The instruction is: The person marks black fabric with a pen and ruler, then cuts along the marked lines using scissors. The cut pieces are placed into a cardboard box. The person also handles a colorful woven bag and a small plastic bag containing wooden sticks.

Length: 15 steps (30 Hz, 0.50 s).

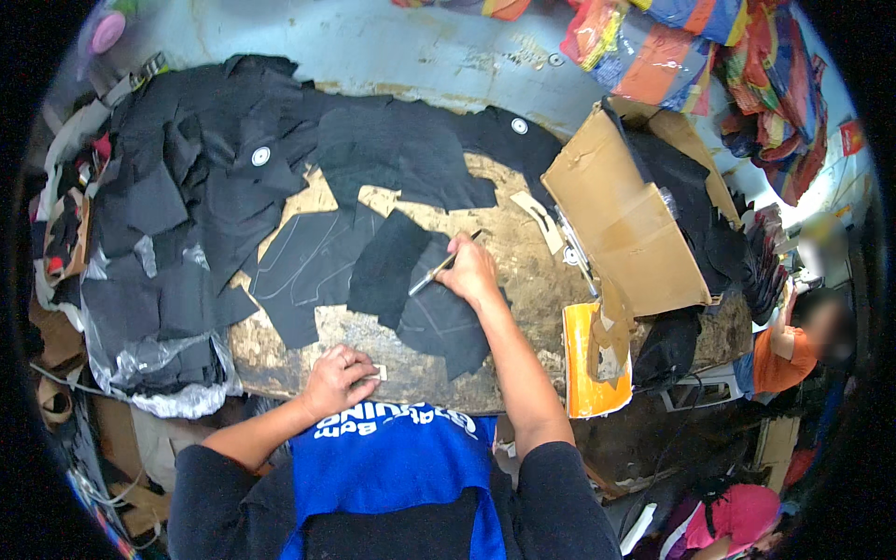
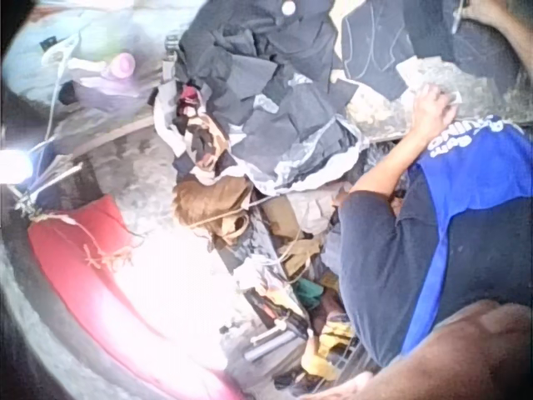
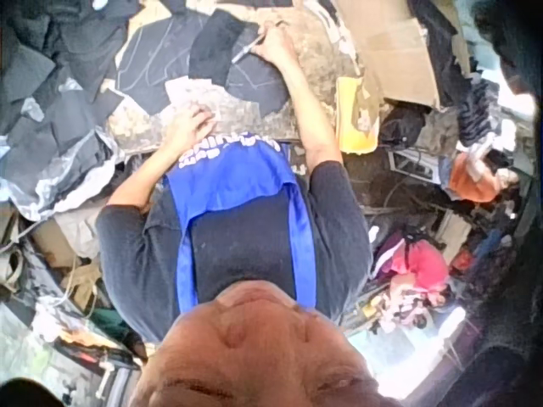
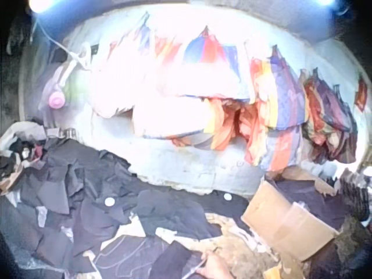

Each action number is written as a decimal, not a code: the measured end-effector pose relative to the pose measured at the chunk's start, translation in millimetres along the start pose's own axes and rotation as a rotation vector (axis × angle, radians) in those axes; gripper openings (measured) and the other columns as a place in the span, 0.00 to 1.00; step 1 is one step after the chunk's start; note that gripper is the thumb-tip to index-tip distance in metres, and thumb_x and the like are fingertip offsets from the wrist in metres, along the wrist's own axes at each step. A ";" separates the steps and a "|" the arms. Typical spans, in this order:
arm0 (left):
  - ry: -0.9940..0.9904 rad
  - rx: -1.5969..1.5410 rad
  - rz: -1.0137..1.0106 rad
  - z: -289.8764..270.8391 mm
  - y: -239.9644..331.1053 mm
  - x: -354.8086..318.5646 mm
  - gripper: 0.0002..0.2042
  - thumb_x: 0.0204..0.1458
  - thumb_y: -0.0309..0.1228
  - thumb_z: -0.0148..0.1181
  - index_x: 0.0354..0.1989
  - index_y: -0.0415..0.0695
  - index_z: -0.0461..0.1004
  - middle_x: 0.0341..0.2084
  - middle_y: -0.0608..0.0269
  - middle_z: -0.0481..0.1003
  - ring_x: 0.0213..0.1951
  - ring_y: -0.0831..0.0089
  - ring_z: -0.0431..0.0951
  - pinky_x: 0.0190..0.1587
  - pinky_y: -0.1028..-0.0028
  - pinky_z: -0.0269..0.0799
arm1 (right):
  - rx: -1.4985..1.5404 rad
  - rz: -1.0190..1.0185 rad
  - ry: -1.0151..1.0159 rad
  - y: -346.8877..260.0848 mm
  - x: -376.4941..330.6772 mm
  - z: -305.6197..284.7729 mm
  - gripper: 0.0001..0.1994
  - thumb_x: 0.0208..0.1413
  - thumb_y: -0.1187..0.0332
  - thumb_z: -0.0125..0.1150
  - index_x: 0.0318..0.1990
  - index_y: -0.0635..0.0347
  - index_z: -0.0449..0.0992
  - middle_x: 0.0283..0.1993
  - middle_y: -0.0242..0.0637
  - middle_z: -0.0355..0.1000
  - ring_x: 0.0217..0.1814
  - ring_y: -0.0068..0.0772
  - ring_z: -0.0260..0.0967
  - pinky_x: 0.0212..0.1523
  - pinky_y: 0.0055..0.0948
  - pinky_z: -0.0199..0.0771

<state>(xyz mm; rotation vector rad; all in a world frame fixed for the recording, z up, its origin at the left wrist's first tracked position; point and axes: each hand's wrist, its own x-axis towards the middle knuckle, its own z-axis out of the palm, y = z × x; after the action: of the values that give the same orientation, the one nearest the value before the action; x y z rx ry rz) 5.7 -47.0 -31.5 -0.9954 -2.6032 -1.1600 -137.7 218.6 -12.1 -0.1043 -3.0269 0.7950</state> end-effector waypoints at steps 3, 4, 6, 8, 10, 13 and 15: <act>0.016 0.006 0.016 -0.8 1.7 1.8 0.08 0.38 0.32 0.67 0.28 0.47 0.78 0.29 0.66 0.75 0.33 0.65 0.73 0.35 0.66 0.70 | 0.049 -0.073 -0.042 -20.9 -7.1 -13.7 0.18 0.33 0.71 0.71 0.31 0.58 0.67 0.24 0.42 0.69 0.31 0.44 0.70 0.33 0.39 0.68; 0.020 0.013 0.019 -1.1 2.1 2.1 0.08 0.38 0.32 0.68 0.28 0.47 0.79 0.29 0.66 0.75 0.33 0.65 0.73 0.35 0.66 0.70 | 0.131 -0.191 -0.026 -29.7 -9.4 -22.8 0.16 0.33 0.74 0.67 0.32 0.59 0.67 0.24 0.44 0.69 0.31 0.47 0.71 0.33 0.41 0.68; 0.014 0.009 0.000 -1.3 3.1 1.9 0.08 0.38 0.33 0.68 0.28 0.47 0.79 0.29 0.66 0.75 0.33 0.65 0.73 0.36 0.66 0.69 | 0.258 -0.261 -0.115 -48.2 -14.0 -47.9 0.13 0.34 0.79 0.61 0.32 0.59 0.67 0.22 0.42 0.67 0.27 0.44 0.68 0.31 0.38 0.66; 0.021 0.016 -0.002 -0.9 3.4 1.7 0.08 0.38 0.32 0.68 0.28 0.47 0.79 0.29 0.66 0.75 0.33 0.65 0.74 0.35 0.66 0.70 | 0.316 -0.463 -0.093 -66.0 -7.9 -84.2 0.13 0.36 0.78 0.63 0.30 0.59 0.66 0.24 0.37 0.64 0.28 0.32 0.64 0.30 0.32 0.65; 0.034 0.008 0.001 -0.3 3.1 1.8 0.09 0.37 0.32 0.69 0.28 0.47 0.79 0.28 0.66 0.75 0.32 0.65 0.74 0.35 0.67 0.70 | 0.322 -0.602 -0.027 -75.2 2.3 -133.9 0.13 0.36 0.77 0.65 0.29 0.59 0.65 0.27 0.31 0.62 0.29 0.23 0.61 0.29 0.27 0.64; 0.025 0.008 0.000 0.5 2.3 2.7 0.09 0.37 0.32 0.69 0.28 0.47 0.79 0.28 0.65 0.75 0.31 0.65 0.74 0.35 0.68 0.70 | 0.601 -0.551 0.040 -62.7 7.3 -228.7 0.16 0.35 0.77 0.68 0.30 0.55 0.64 0.29 0.22 0.60 0.31 0.15 0.60 0.27 0.19 0.64; 0.025 0.010 -0.011 0.7 2.6 3.3 0.09 0.36 0.32 0.69 0.28 0.47 0.79 0.28 0.65 0.76 0.31 0.65 0.74 0.34 0.68 0.70 | 0.748 -0.423 0.144 -36.7 -3.5 -296.2 0.19 0.35 0.79 0.68 0.32 0.53 0.64 0.31 0.21 0.57 0.31 0.12 0.58 0.27 0.16 0.63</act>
<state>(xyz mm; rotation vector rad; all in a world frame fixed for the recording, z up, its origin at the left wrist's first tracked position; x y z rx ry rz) 4.8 -43.5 -29.2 -0.9599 -2.5960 -1.1528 -128.5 331.8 263.9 0.4407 -2.2895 1.6712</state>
